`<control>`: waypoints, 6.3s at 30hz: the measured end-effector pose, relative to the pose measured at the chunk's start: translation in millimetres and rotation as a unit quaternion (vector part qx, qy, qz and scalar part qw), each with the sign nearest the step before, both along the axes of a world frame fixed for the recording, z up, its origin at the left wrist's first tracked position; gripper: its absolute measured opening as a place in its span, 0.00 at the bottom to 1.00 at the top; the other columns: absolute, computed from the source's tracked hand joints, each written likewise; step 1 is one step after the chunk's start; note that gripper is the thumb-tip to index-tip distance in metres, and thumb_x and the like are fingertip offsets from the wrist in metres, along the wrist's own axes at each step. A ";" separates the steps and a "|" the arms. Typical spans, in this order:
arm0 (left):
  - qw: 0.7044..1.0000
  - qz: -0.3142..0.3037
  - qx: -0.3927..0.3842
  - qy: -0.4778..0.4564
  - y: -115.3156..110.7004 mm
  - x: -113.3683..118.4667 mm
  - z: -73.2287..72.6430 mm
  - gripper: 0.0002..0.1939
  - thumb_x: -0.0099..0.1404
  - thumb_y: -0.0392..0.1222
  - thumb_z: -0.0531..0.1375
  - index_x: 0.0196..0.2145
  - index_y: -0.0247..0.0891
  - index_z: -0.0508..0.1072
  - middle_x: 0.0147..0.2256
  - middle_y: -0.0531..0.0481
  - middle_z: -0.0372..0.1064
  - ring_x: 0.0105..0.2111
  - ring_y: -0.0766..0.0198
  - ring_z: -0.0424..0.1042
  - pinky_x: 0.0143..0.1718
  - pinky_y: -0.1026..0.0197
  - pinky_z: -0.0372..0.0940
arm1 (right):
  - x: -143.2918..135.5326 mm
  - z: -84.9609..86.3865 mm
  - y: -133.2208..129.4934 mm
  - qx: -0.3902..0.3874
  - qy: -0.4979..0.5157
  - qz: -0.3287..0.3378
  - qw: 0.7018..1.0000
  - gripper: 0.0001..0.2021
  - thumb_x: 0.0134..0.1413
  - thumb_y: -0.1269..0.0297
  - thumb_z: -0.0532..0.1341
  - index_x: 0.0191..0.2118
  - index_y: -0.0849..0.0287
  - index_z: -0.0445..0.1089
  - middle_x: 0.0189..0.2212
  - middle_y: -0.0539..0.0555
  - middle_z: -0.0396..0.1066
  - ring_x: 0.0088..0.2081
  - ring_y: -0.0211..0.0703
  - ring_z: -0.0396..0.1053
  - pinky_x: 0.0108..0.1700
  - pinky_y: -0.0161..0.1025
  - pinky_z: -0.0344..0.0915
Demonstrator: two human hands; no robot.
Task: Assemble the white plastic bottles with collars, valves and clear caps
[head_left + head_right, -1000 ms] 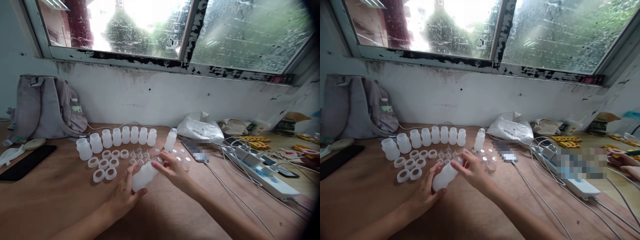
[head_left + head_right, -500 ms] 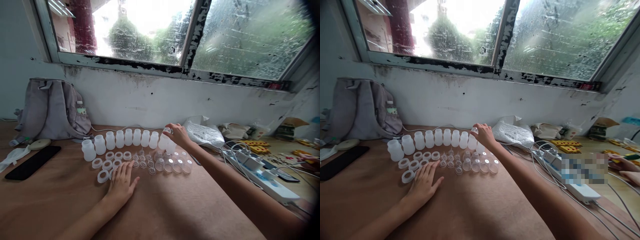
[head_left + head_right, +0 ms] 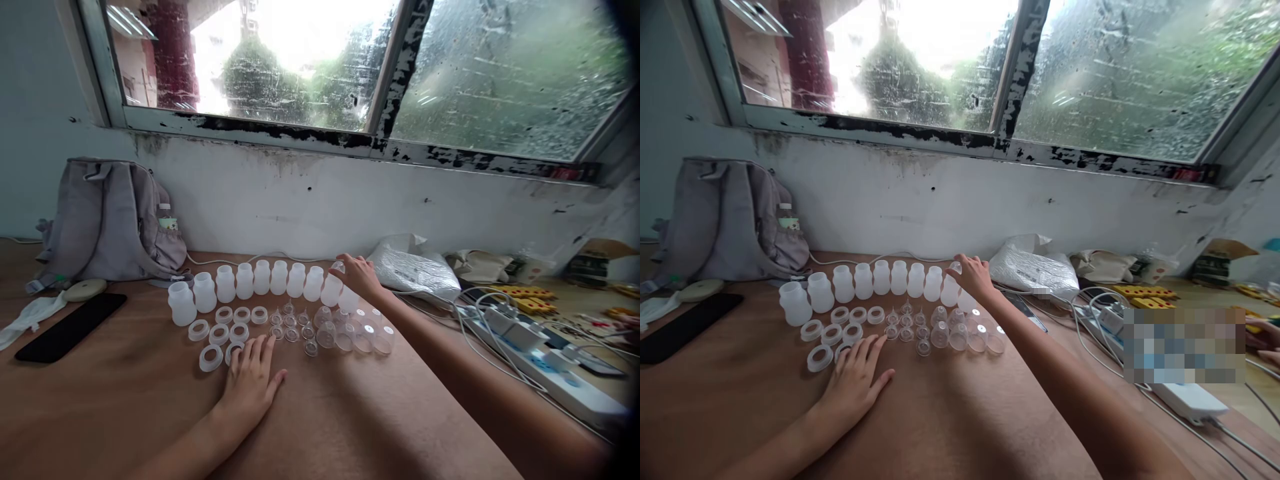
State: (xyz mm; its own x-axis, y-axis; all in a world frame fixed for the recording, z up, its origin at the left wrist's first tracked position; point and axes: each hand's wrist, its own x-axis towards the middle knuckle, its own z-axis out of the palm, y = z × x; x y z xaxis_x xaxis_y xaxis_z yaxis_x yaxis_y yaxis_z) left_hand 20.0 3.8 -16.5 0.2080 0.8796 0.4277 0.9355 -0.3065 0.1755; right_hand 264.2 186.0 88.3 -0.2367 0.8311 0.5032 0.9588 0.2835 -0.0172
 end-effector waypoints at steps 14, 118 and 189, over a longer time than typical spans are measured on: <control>0.932 -0.339 -0.055 -0.116 -25.3 12.6 32.2 0.17 0.59 0.35 0.52 0.48 0.40 0.62 0.43 0.45 0.63 0.43 0.60 0.63 0.46 0.56 0.60 | -15.4 -59.3 -120.3 0.049 0.056 0.201 0.977 0.10 0.56 0.67 0.50 0.39 0.58 0.66 0.37 0.57 0.67 0.40 0.46 0.61 0.43 0.44 0.55; 0.813 -0.172 -0.284 -0.478 -19.3 28.0 25.4 0.13 0.59 0.47 0.53 0.40 0.39 0.62 0.28 0.51 0.68 0.19 0.70 0.67 0.19 0.69 0.59 | -58.4 -90.8 -165.5 -0.257 0.452 0.235 0.821 0.06 0.44 0.72 0.55 0.26 0.58 0.55 0.21 0.44 0.55 0.23 0.32 0.52 0.24 0.30 0.51; 0.732 -0.082 -0.220 -0.639 9.3 4.5 23.3 0.14 0.53 0.46 0.61 0.34 0.34 0.69 0.29 0.50 0.67 0.28 0.68 0.65 0.25 0.68 0.61 | -29.9 -65.1 -163.3 -0.097 0.222 0.275 0.931 0.22 0.46 0.66 0.60 0.50 0.51 0.61 0.39 0.55 0.63 0.40 0.45 0.63 0.40 0.42 0.64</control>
